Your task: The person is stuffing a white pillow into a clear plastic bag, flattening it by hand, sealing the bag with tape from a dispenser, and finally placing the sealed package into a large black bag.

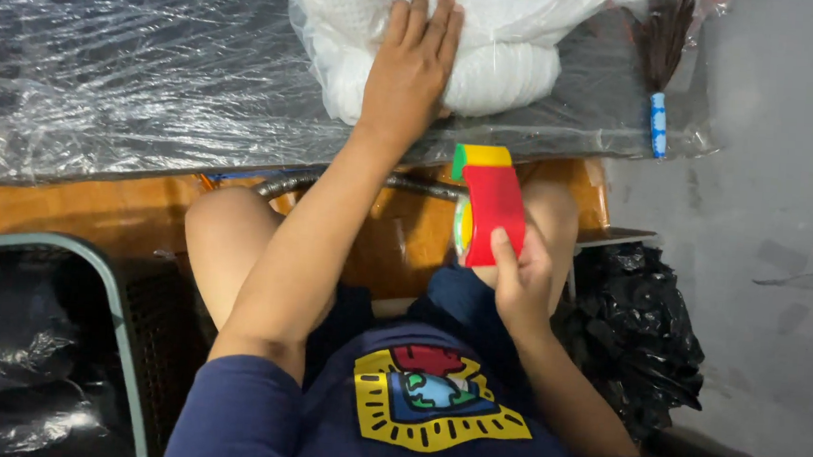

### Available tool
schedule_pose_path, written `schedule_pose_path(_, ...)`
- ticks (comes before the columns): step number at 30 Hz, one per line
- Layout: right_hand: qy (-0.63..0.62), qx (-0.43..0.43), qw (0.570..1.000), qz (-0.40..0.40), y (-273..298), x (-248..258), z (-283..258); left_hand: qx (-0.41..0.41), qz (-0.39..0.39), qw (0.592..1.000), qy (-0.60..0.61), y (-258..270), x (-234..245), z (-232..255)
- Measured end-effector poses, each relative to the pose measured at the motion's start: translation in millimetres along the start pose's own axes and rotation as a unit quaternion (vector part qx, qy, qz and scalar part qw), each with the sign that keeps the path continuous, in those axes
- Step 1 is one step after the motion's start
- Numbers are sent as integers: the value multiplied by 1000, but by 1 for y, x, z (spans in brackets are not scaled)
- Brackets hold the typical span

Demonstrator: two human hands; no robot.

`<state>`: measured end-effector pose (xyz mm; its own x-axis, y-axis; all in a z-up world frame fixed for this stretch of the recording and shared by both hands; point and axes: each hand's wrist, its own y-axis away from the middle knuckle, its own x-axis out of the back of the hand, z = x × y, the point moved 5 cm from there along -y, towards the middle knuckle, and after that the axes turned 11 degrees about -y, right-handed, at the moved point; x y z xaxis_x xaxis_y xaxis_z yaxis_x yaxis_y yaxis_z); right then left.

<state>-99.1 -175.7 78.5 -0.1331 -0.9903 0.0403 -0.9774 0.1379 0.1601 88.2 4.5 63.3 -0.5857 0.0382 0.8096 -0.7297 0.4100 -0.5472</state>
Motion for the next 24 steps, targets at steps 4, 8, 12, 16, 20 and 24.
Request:
schedule_pose_path(4, -43, -8, 998, -43, -18, -3, 29, -6, -16, 1000, 2, 1, 0, 1)
schedule_pose_path(8, -71, 24, 995, -70, -25, -2, 39, -2, -7, 1000, -15, 6, 5, 8)
schedule_pose_path(12, -89, -20, 994, -52, -33, 4, 62, -9, -12, 998, -65, 14, 9, 16)
schedule_pose_path(16, -117, -51, 990, -65, -29, 2, 57, -37, -52, 990, -125, 21, 15, 23)
schedule_pose_path(20, -4, -50, 998, -44, -27, 7, 56, -60, -123, 988, -66, 23, 41, 19)
schedule_pose_path(24, -25, -51, 997, -45, -23, 4, 57, -36, -153, 986, 48, 30, 44, 26)
